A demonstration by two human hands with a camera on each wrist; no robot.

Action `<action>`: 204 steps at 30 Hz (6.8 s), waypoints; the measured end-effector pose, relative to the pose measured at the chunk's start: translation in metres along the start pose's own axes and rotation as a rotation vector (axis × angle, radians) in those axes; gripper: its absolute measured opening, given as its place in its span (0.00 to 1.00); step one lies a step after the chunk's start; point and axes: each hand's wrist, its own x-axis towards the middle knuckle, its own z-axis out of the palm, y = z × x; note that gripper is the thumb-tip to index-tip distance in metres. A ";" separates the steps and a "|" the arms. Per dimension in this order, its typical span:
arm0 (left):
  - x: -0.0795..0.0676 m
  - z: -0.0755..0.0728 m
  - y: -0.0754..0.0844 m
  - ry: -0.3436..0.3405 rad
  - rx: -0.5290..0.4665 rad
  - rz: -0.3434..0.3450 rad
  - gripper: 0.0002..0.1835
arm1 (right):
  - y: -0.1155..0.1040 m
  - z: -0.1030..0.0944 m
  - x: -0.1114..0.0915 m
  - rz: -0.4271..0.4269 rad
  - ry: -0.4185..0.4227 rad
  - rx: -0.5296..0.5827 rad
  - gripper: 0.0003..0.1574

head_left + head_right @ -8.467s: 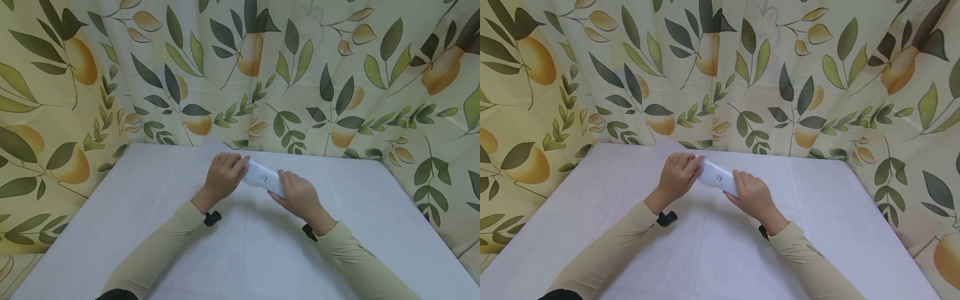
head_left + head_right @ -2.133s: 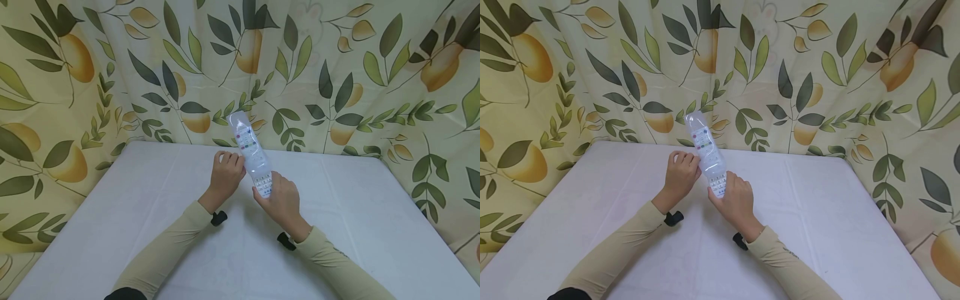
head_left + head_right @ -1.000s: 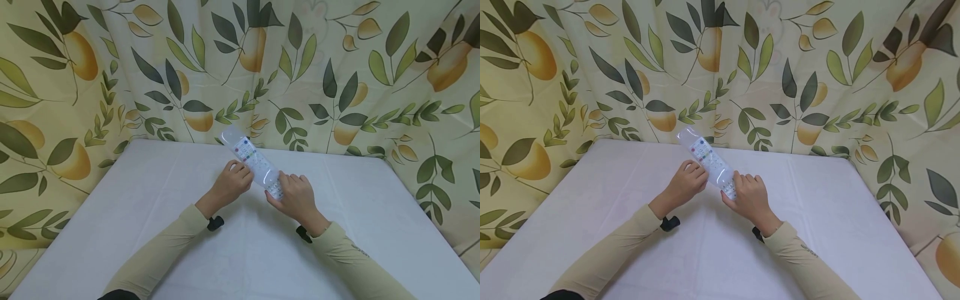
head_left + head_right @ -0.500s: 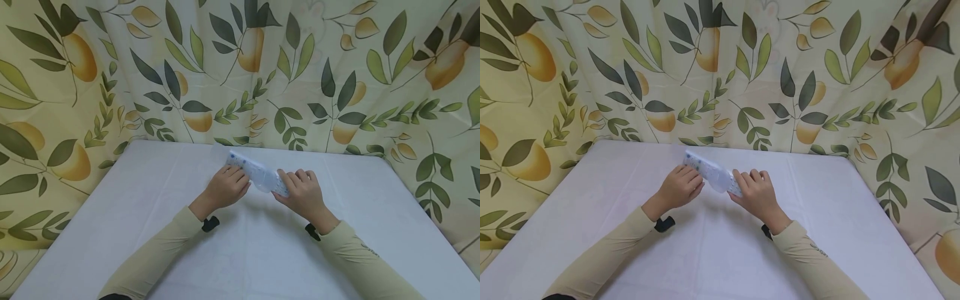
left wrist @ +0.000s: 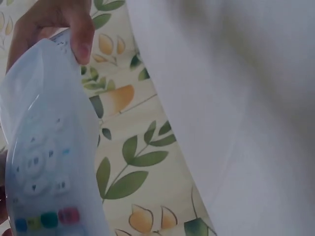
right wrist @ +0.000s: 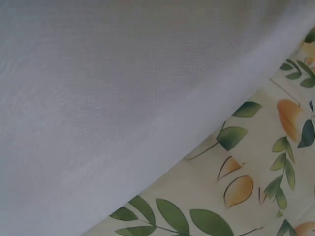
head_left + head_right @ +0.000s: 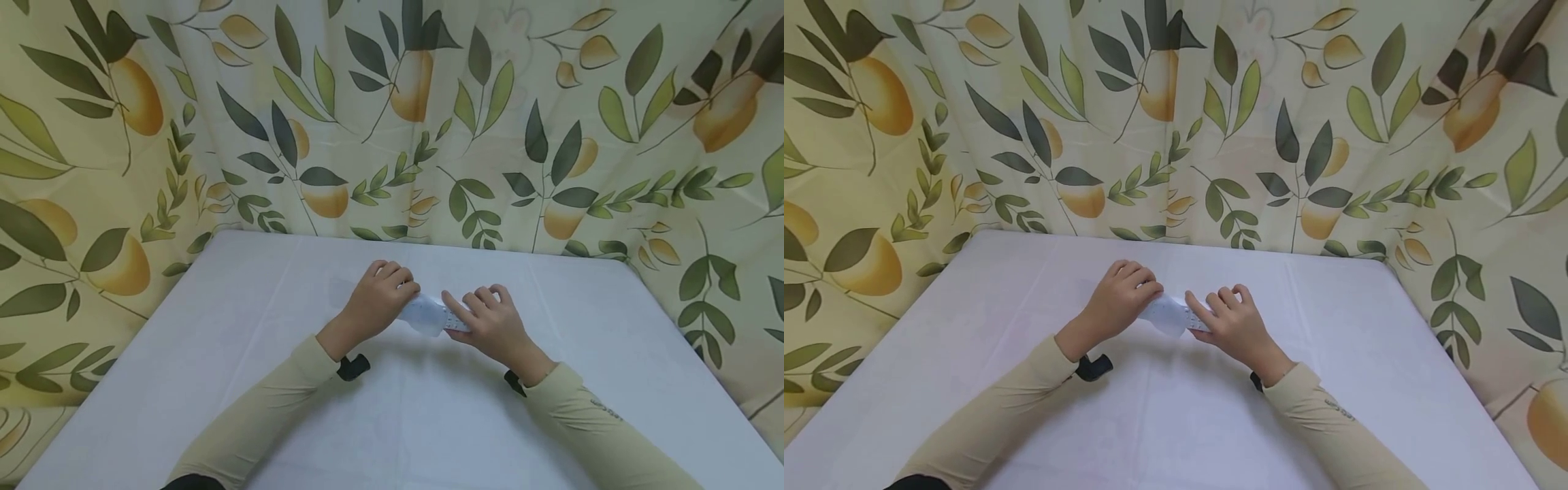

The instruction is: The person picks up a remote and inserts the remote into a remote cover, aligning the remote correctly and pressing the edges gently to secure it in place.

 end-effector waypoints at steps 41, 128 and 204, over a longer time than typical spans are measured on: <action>-0.007 0.024 0.009 0.048 0.218 -0.214 0.21 | -0.013 -0.001 0.022 0.662 -0.097 0.525 0.34; 0.024 -0.007 0.004 -0.176 0.029 -0.239 0.05 | 0.000 -0.007 0.019 0.133 -0.198 0.334 0.40; 0.008 0.011 0.018 0.209 0.116 -0.082 0.03 | -0.012 -0.015 0.045 0.575 0.008 0.387 0.37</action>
